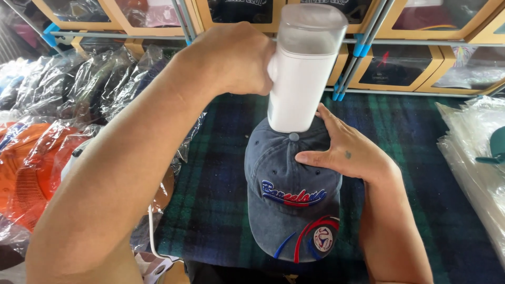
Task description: Cleaning and reshaping a blue baseball cap using a wooden brush and a handheld hair dryer.
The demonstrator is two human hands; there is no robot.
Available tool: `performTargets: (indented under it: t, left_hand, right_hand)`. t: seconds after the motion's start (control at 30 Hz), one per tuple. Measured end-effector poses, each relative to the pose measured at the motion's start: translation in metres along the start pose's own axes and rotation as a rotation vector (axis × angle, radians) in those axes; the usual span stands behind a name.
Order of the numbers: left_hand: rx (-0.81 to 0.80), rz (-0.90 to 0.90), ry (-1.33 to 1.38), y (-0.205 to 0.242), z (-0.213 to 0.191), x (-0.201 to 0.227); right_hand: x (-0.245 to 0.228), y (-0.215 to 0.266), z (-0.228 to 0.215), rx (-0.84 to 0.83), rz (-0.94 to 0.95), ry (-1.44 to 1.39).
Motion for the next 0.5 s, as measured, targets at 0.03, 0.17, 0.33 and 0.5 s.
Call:
performTargets:
  t: [0.03,0.17,0.33,0.5]
  left_hand:
    - [-0.001,-0.001,-0.001,0.001,-0.001,0.0]
    - [-0.049,-0.004,0.048,0.007,-0.015,0.017]
    - [0.072,0.102,0.004,-0.006,-0.005,0.018]
    - [0.041,0.04,-0.004,-0.012,0.006,0.004]
  right_hand:
    - [-0.001,-0.002,0.0,0.0,-0.001,-0.001]
    - [0.002,-0.002,0.0,0.026,-0.017,0.032]
    - [-0.006,0.001,0.0,0.053,-0.011,0.013]
    - [-0.002,0.001,-0.001,0.017,0.002,0.041]
Point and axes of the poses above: each hand's wrist, its own y-axis away from the middle knuckle, its own z-axis out of the palm, x = y × z, the point moved 1 cm from there along -y, towards the middle knuckle, and after that the axes turned 5 degrees about -y, right-handed, at the moved point
